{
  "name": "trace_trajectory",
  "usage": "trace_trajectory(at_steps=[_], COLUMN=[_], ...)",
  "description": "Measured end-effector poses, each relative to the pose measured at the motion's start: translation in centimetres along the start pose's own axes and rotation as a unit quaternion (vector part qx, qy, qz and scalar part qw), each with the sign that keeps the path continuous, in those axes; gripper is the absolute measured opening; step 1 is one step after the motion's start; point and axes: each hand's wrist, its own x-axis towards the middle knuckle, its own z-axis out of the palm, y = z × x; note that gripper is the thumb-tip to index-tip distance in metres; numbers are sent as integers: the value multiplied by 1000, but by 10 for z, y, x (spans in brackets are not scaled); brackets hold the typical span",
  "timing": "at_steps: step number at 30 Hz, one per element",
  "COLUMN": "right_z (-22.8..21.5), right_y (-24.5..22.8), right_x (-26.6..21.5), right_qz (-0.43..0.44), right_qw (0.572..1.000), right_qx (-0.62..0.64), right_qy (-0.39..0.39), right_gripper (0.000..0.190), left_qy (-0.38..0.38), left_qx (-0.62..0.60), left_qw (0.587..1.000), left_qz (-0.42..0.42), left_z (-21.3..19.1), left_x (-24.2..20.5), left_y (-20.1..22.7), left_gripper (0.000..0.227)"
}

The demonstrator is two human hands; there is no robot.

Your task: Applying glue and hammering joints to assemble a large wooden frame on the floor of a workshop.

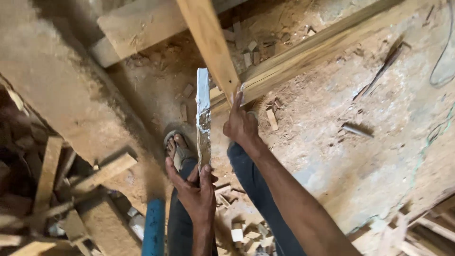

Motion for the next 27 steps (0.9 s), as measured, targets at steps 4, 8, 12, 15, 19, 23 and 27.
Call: trace_trajectory(at_steps=[4,8,12,15,19,23,27], right_z=[36,102,39,36,28,55,-15], right_y=[39,53,45,54,60,103,163], right_x=[40,13,18,25,33,-14,-72], right_qz=[-60,61,43,-62,-85,-51,-45], right_qw=[992,987,980,996,995,990,993], right_qx=[-42,90,102,54,52,42,107], right_qy=[108,-119,-167,-27,-16,-126,10], right_gripper=[131,80,77,105,109,96,78], left_qy=[0,-10,-12,-16,-6,-89,-51], left_qx=[-5,7,29,108,237,42,56], left_qw=[1000,1000,999,993,926,978,987], left_qz=[4,3,24,41,293,184,145], left_z=[16,8,37,36,40,52,73], left_x=[1,-10,17,29,35,14,-27], left_y=[15,-2,16,-1,-23,-21,-12], left_gripper=[90,92,98,97,89,89,88])
